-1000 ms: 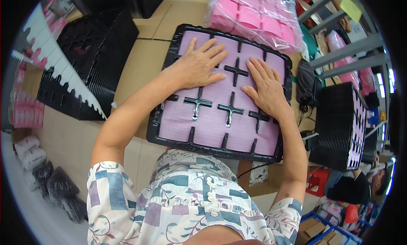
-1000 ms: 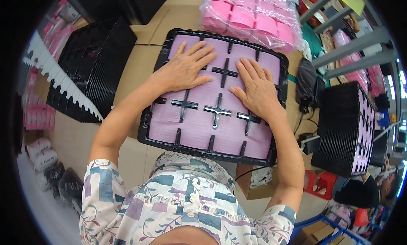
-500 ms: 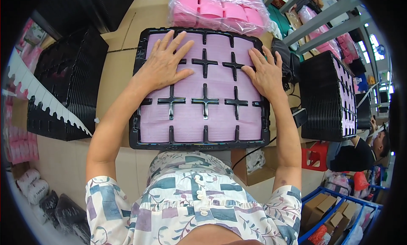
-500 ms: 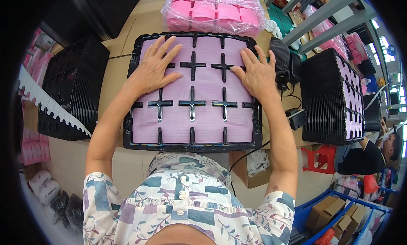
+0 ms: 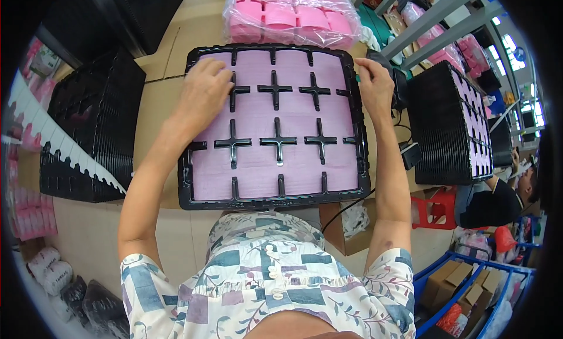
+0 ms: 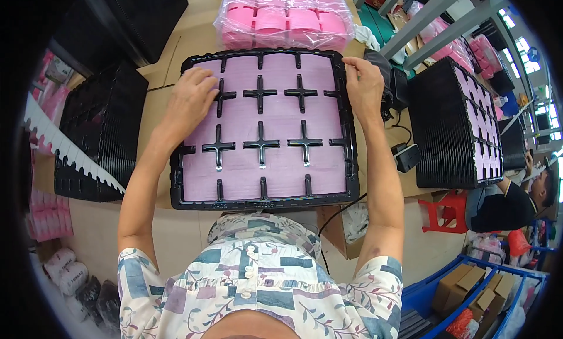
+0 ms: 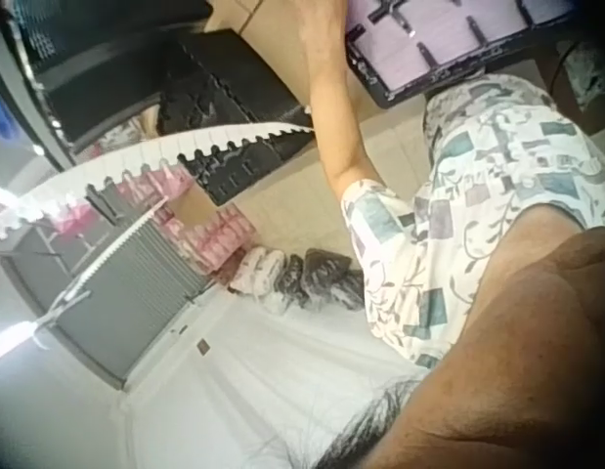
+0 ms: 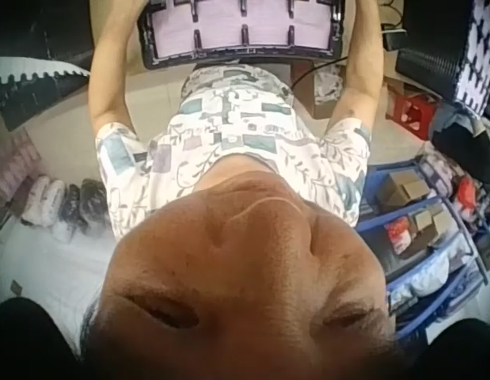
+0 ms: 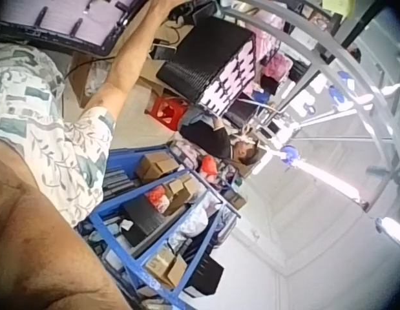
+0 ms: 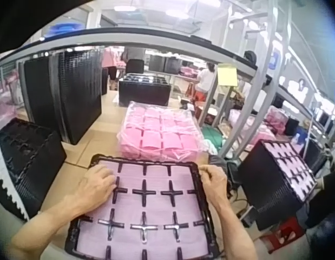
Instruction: The person applies adhesive strips onto plastic trays, positions pink foam padding over each tray, presses the foam securely into place by hand, and stacks the finished trays together.
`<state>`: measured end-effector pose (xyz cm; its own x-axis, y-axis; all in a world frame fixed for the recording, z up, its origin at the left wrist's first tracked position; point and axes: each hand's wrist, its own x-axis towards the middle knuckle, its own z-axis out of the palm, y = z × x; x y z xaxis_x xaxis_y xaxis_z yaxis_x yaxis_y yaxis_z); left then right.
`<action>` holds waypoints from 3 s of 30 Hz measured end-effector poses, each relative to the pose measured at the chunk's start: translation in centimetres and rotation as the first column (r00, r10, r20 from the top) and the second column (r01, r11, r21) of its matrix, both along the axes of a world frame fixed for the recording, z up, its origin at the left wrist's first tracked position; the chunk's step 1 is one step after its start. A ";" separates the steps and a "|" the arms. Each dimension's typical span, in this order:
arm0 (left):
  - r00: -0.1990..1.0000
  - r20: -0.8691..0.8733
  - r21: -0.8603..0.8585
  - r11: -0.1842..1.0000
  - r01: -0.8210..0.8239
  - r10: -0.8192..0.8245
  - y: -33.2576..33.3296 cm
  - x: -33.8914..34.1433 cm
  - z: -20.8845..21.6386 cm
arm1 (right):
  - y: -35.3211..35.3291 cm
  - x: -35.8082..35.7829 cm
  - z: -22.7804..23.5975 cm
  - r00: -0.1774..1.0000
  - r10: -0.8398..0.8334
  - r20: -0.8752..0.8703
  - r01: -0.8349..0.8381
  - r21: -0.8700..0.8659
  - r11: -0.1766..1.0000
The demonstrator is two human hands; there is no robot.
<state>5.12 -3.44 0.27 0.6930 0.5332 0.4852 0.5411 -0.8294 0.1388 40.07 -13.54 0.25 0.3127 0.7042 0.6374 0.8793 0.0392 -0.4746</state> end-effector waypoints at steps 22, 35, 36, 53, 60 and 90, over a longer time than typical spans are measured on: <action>0.893 0.025 -0.008 0.894 0.449 -0.448 0.4 14.1 -3.4 | 3.3 -0.1 -1.7 0.836 0.097 0.540 -0.030 -0.132 0.991; 0.942 -0.067 -0.057 0.944 0.324 -0.328 0.6 15.8 -3.7 | 1.2 -0.4 -1.2 0.805 0.124 0.581 0.009 -0.221 0.975; 0.942 -0.077 -0.076 0.944 0.320 -0.326 0.7 15.8 -3.5 | 0.8 -0.6 -1.7 0.761 0.276 0.587 -0.118 -0.293 0.949; 0.983 -0.088 -0.004 0.987 -0.163 0.162 -0.4 -3.1 -3.5 | -3.3 -0.9 -1.1 0.895 0.286 0.342 -0.161 -0.350 0.923; 0.822 0.346 -0.853 0.517 0.074 0.453 -6.1 -8.5 -2.4 | -15.7 -6.8 1.3 0.980 -0.149 0.129 0.196 -0.562 0.804; 0.823 0.435 -0.478 0.680 0.556 -0.366 -15.1 39.6 6.2 | -37.4 36.2 13.2 0.664 -0.742 0.092 0.705 -0.408 0.580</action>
<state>44.72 -18.58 6.45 0.8078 0.4168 0.4168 -0.0326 -0.6744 0.7376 76.25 -50.92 13.41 0.8632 0.3902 0.3203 0.4926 -0.7895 -0.3660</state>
